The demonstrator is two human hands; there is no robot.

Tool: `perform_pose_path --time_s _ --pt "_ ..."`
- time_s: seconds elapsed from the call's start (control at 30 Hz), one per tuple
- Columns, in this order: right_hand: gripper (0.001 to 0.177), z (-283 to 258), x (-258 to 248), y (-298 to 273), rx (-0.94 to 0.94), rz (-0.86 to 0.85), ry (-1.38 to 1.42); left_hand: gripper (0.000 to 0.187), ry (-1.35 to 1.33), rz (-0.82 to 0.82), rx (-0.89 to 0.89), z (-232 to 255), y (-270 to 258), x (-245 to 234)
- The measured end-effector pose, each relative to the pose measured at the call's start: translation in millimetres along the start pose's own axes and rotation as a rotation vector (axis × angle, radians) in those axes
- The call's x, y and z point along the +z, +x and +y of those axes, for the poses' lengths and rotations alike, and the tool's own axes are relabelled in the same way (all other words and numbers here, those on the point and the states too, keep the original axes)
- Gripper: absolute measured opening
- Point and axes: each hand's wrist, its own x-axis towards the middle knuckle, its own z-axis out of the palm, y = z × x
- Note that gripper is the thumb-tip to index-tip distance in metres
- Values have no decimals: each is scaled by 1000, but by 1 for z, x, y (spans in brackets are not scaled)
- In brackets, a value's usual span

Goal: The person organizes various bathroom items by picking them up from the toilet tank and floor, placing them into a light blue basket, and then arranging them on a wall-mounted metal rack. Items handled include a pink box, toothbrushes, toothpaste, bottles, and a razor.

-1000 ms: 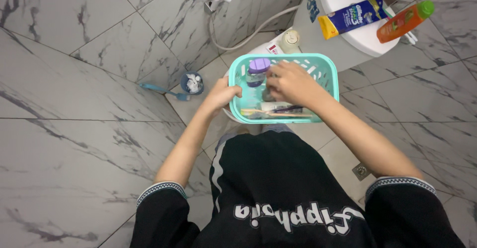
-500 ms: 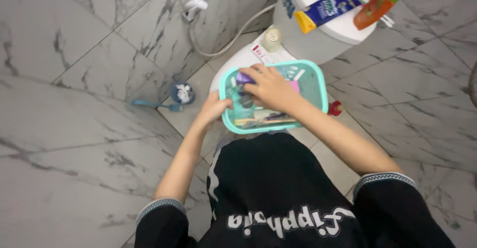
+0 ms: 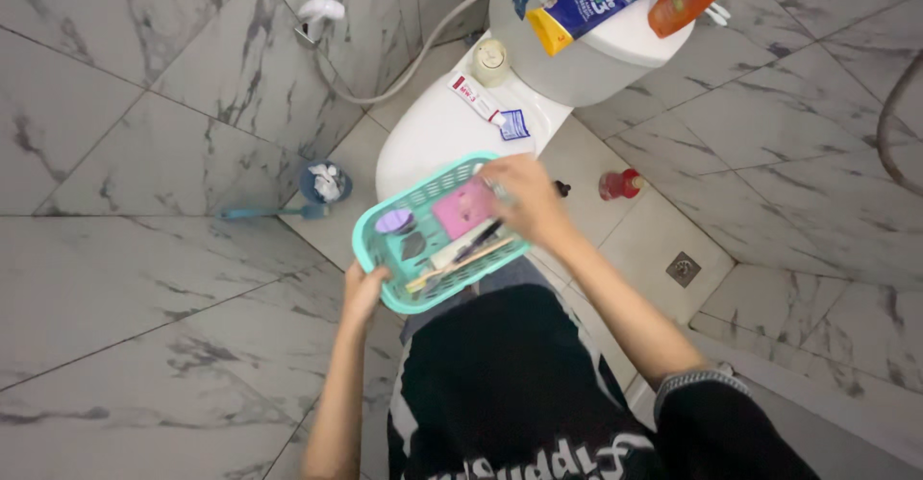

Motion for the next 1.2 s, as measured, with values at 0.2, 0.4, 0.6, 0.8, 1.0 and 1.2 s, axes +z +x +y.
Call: perform_pose_path --time_s 0.2,0.4,0.6,0.8,1.0,1.2 --pt "27 198 26 -37 664 251 280 32 64 255 -79 -65 27 -14" --pt "20 387 148 -101 1517 264 767 34 -171 370 35 -145 87 -8" --pt "31 475 253 -99 1813 255 1002 35 -338 501 9 -158 134 3" --pt "31 514 299 -84 1972 450 1160 37 -408 605 -57 -153 127 18" --pt "18 515 286 -75 1875 821 845 38 -499 674 -55 -168 107 35" --pt "13 417 226 -44 1223 587 601 37 -555 805 -206 -183 94 43"
